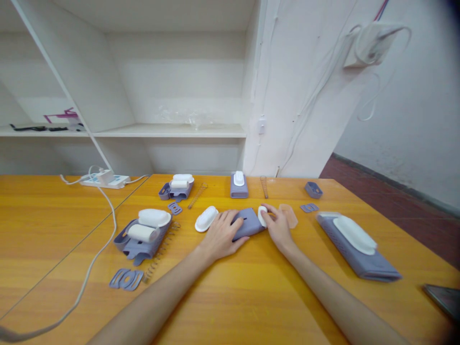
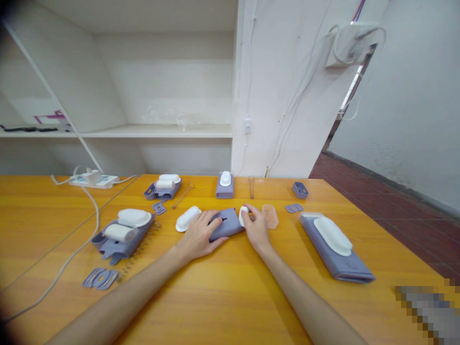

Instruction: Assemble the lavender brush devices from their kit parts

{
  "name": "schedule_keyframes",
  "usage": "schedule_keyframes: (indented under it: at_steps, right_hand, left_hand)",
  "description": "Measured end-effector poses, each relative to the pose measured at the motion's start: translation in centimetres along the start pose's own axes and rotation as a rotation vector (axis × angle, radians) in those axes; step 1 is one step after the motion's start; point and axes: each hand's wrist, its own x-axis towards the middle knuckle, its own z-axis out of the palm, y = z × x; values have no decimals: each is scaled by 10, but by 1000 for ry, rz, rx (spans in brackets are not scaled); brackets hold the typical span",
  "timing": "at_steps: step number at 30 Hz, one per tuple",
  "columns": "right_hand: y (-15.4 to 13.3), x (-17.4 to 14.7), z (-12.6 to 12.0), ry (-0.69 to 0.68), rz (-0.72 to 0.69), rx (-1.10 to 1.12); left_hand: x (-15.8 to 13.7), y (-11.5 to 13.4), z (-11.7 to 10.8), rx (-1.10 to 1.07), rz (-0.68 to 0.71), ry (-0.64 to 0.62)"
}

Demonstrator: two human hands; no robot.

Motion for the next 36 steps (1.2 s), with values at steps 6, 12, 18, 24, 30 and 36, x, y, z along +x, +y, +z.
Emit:
schedule_keyframes:
  at_steps: [6, 12, 18, 24, 30, 36]
  right_hand:
    - [3, 1, -4, -49, -57, -24]
    - [6, 1, -5, -88, -115, -27]
    - [-2, -2, -6, -113, -77, -14]
    - [-11, -8, -7, -250, -17, 30]
    - [-15, -19, -12, -485, -56, 153]
    - [-14, -25, -7, -427, -66, 82]
  left_hand:
    - [0, -2, 4, -50, -22, 48]
    - [-1, -3, 6, -97, -102, 55]
    - [0, -3, 7, -91, -90, 81]
    - [-1, -6, 11, -114, -103, 103]
    - [-1, -11, 14, -146, -118, 163]
    - [-1, -11, 15, -170, -107, 174]
